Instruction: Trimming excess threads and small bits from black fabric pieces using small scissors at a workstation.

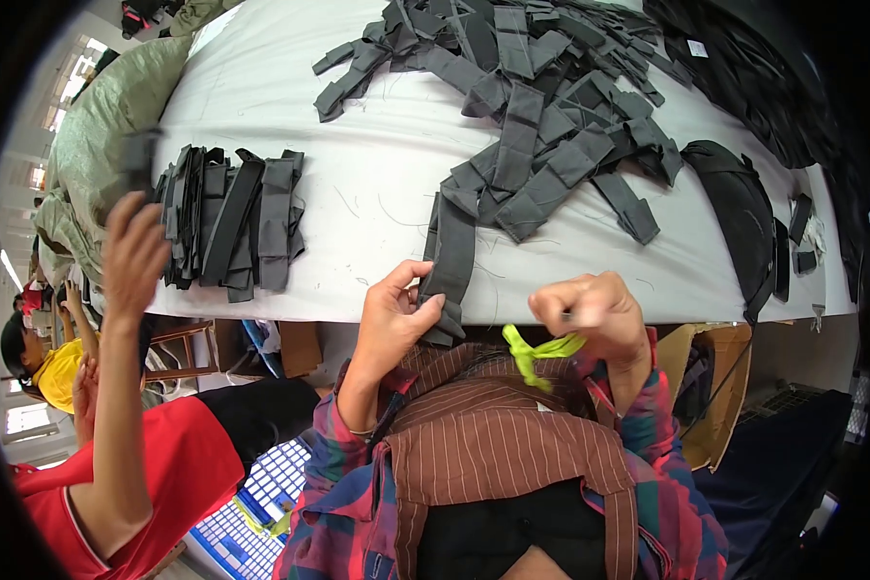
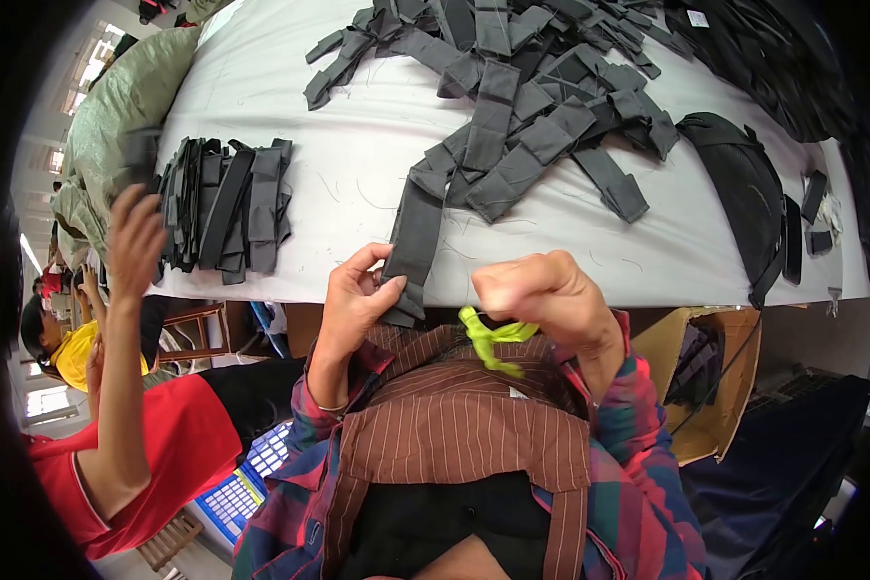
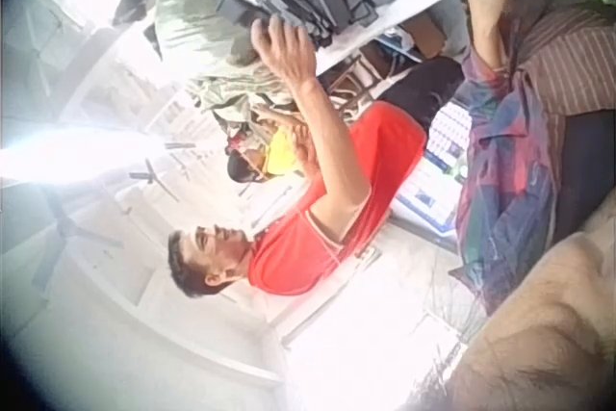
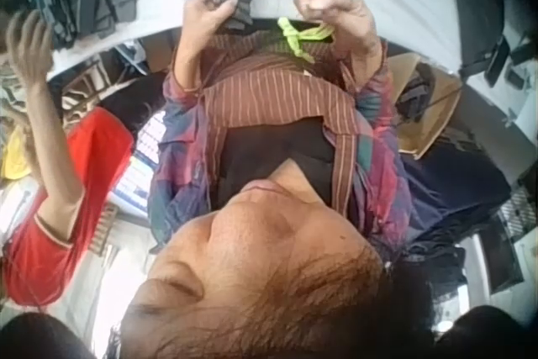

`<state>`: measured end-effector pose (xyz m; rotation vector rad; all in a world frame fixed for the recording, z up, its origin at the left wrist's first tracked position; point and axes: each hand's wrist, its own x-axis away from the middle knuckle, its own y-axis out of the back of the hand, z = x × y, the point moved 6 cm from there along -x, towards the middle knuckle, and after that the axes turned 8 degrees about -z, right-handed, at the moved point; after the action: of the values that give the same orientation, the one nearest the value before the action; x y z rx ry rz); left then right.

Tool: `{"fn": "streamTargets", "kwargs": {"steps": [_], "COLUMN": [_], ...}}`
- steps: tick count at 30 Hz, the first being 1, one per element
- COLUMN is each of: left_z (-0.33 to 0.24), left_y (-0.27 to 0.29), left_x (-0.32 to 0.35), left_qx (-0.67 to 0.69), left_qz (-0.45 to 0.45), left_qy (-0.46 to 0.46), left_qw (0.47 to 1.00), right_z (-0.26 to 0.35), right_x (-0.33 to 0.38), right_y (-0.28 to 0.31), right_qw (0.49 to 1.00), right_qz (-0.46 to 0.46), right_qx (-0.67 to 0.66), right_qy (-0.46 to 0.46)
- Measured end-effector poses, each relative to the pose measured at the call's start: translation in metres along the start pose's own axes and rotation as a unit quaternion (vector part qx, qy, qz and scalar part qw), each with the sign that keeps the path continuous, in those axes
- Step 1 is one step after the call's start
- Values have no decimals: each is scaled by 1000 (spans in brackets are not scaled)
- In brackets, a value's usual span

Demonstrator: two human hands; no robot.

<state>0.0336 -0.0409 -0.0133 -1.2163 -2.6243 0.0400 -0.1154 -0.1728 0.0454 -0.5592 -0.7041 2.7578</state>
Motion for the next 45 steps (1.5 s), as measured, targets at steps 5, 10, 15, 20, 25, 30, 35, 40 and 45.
{"fn": "streamTargets", "kwargs": {"steps": [5, 10, 15, 20, 25, 30, 35, 40, 45], "left_z": [-5, -3, 0, -1, -3, 1, -4, -6, -3], "left_y": [-2, -5, -8, -7, -7, -8, -9, -9, -7], "left_x": [-3, -1, 1, 0, 0, 0, 1, 2, 2], "left_qx": [70, 102, 101, 109, 96, 72, 64, 110, 129], "left_qz": [12, 18, 11, 0, 3, 2, 4, 3, 4], "left_qy": [69, 94, 93, 85, 82, 62, 42, 102, 107], "left_qw": [995, 990, 990, 990, 992, 995, 997, 989, 986], "right_z": [-20, -29, -36, -35, -37, -37, -32, -31, -31], "right_x": [-13, -14, -19, -22, -22, -24, -22, -16, -20], "right_y": [2, -1, -8, -13, -10, -12, -19, -1, -10], "right_qw": [877, 795, 785, 753, 770, 773, 724, 795, 792], "right_qz": [-112, -207, -212, -208, -207, -202, -186, -272, -196], "right_qx": [466, 559, 566, 606, 587, 586, 643, 526, 559], "right_qy": [9, 114, 135, 147, 139, 134, 164, 129, 146]}}
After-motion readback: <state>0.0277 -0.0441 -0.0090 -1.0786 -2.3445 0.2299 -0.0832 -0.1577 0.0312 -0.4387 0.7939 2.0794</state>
